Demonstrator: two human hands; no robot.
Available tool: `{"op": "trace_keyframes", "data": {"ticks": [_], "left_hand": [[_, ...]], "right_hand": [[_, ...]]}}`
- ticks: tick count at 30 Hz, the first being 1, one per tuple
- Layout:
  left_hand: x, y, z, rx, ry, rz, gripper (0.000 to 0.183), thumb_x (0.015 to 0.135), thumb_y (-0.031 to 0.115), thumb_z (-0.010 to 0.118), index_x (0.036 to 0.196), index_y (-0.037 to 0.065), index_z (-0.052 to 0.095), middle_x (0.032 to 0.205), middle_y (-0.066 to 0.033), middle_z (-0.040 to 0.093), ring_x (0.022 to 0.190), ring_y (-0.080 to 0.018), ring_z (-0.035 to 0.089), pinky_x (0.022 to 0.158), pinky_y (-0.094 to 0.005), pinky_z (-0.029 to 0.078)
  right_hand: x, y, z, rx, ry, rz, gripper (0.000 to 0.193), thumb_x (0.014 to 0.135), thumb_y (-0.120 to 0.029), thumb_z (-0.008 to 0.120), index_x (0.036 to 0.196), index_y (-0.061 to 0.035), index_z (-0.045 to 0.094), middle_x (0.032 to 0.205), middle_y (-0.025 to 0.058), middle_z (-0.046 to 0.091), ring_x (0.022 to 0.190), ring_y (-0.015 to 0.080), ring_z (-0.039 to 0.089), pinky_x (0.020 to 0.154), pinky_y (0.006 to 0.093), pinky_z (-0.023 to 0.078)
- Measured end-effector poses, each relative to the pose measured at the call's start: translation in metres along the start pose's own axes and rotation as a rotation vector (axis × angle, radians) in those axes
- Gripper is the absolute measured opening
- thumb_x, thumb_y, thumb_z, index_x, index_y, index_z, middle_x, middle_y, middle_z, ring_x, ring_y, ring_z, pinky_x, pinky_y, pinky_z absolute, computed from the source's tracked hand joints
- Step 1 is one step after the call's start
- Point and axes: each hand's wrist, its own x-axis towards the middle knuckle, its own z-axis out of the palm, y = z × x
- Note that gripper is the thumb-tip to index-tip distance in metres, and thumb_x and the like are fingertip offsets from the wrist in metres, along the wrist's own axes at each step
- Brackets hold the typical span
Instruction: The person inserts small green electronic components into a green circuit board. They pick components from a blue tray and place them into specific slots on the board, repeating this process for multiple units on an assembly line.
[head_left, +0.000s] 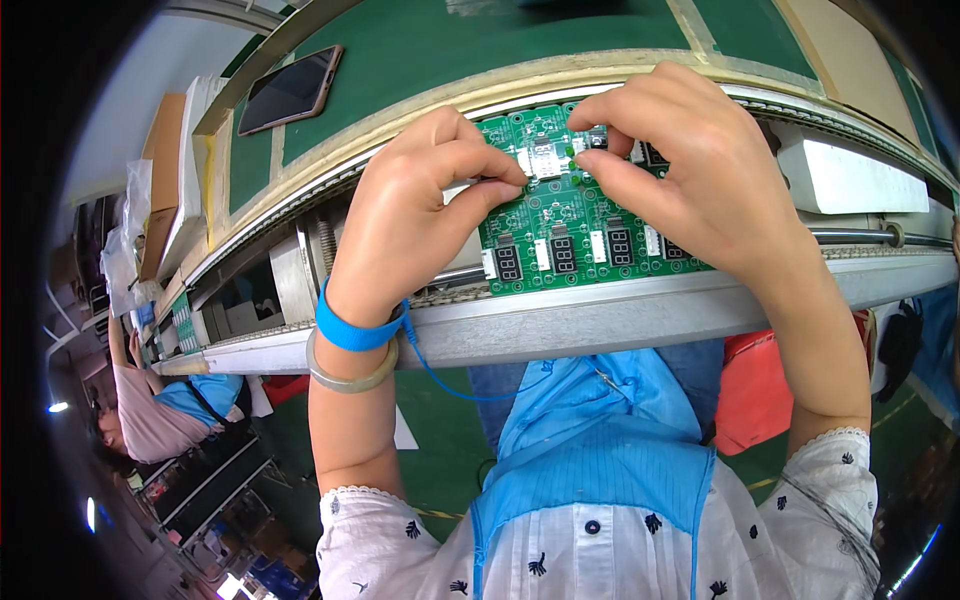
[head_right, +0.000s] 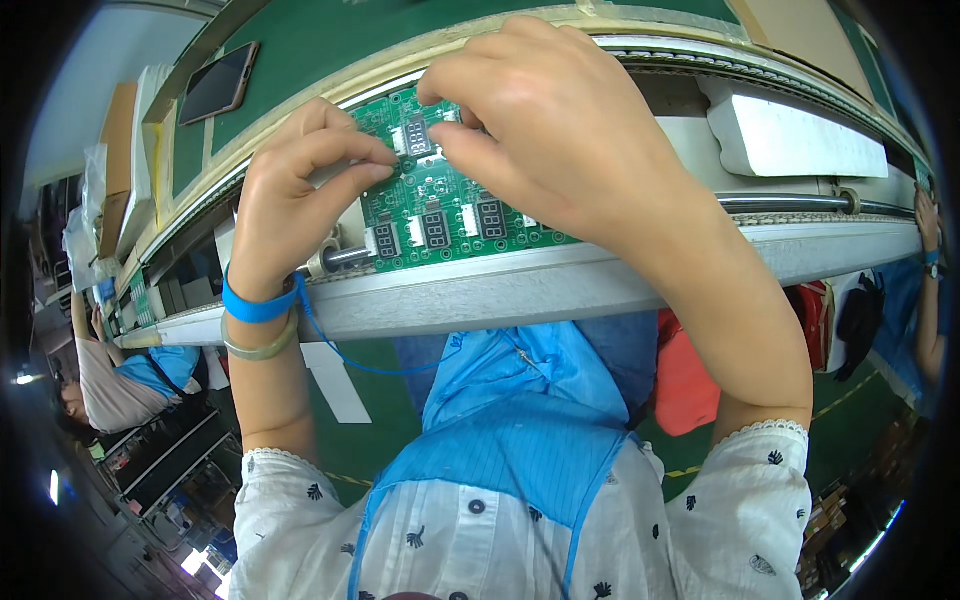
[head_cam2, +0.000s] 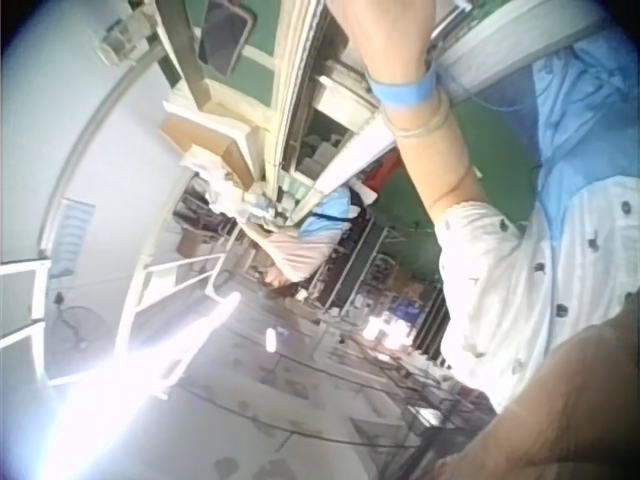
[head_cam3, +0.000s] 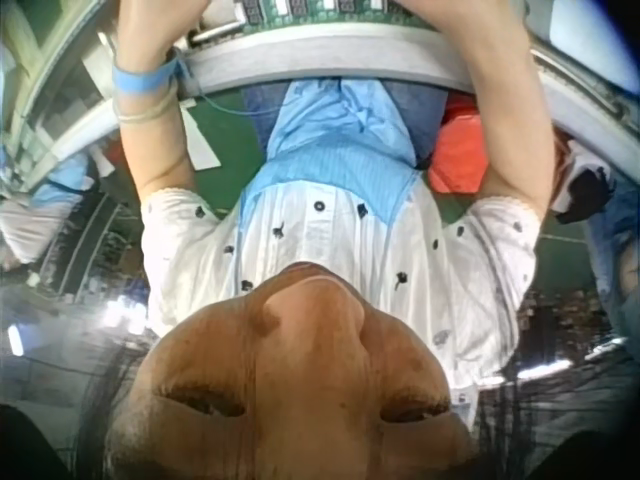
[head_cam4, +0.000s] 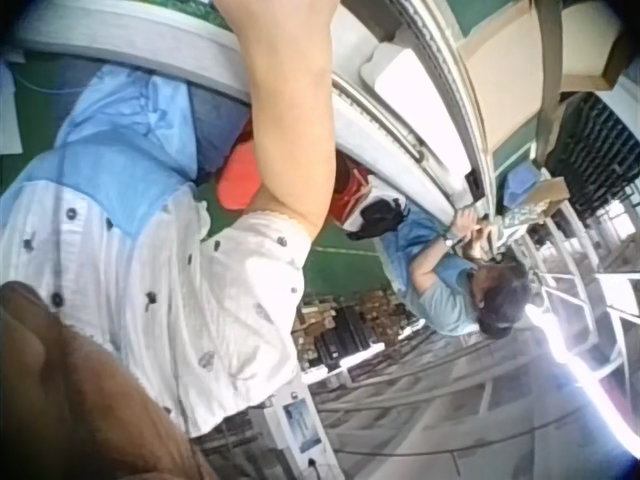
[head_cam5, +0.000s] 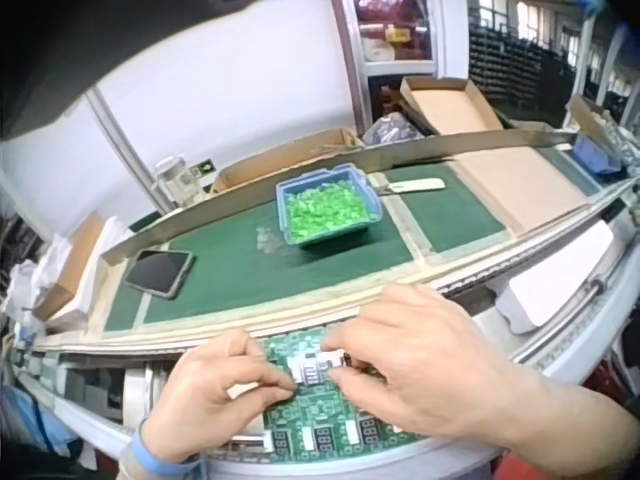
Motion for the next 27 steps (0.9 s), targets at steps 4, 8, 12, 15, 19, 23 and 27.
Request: {"op": "trace_keyframes", "data": {"ticks": [4,8,12,15,19,23,27], "left_hand": [[0.0002,0.0003,0.0000,0.012,-0.002,0.007,0.016,0.074,-0.004,0.074,0.090,0.000,0.074,0.080,-0.0070,0.059,0.078,-0.0186,0.059,0.071,-0.0299,0.048],[0.0012,0.0008,0.0001,0.028,-0.008,0.016,0.015,0.074,-0.004,0.075,0.089,-0.001,0.074,0.081,-0.0070,0.059,0.078,-0.0185,0.059,0.071,-0.0299,0.048],[0.0004,-0.0005,0.0012,0.026,0.002,0.013,0.015,0.074,-0.003,0.075,0.089,-0.001,0.074,0.081,-0.0069,0.059,0.078,-0.0184,0.059,0.071,-0.0299,0.048],[0.0006,-0.0005,0.0015,0.035,0.011,0.021,0.014,0.074,-0.003,0.075,0.088,0.000,0.074,0.080,-0.0069,0.059,0.077,-0.0187,0.059,0.071,-0.0301,0.048],[0.0011,0.0007,0.0013,0.058,0.019,0.056,0.014,0.074,-0.002,0.076,0.087,0.000,0.074,0.079,-0.0071,0.059,0.077,-0.0196,0.059,0.070,-0.0310,0.047],[0.0009,0.0001,0.0011,0.060,0.023,0.059,0.014,0.073,-0.002,0.076,0.086,0.000,0.074,0.078,-0.0073,0.059,0.076,-0.0202,0.059,0.070,-0.0316,0.047],[0.0003,-0.0006,0.0005,0.063,0.016,0.065,0.013,0.073,-0.002,0.075,0.086,0.000,0.074,0.078,-0.0074,0.058,0.076,-0.0206,0.059,0.069,-0.0318,0.047]], "right_hand": [[0.0005,-0.0017,-0.0015,0.008,-0.008,0.019,0.020,0.079,-0.009,0.074,0.098,-0.0056,0.070,0.074,0.0047,0.062,0.077,0.0248,0.058,0.070,0.0381,0.047],[0.0001,-0.0012,-0.0017,0.007,-0.011,0.021,0.020,0.079,-0.010,0.073,0.098,-0.0052,0.070,0.074,0.0051,0.062,0.076,0.0250,0.057,0.070,0.0383,0.046],[0.0005,-0.0015,-0.0020,0.011,-0.011,0.022,0.020,0.079,-0.009,0.073,0.098,-0.0050,0.070,0.074,0.0055,0.062,0.076,0.0252,0.057,0.070,0.0383,0.046],[0.0008,-0.0011,-0.0019,0.012,-0.007,0.020,0.020,0.079,-0.009,0.073,0.098,-0.0049,0.070,0.074,0.0056,0.062,0.076,0.0252,0.057,0.070,0.0383,0.046],[0.0005,-0.0017,-0.0017,0.017,-0.004,0.026,0.020,0.079,-0.010,0.073,0.098,-0.0048,0.070,0.074,0.0057,0.062,0.076,0.0250,0.057,0.070,0.0381,0.046],[0.0006,-0.0020,-0.0019,0.019,-0.007,0.031,0.020,0.079,-0.009,0.073,0.098,-0.0049,0.070,0.074,0.0057,0.062,0.076,0.0249,0.058,0.070,0.0381,0.047],[0.0007,-0.0012,-0.0022,0.030,-0.011,0.028,0.020,0.079,-0.009,0.073,0.098,-0.0047,0.070,0.074,0.0058,0.062,0.076,0.0252,0.058,0.070,0.0382,0.047]]}}
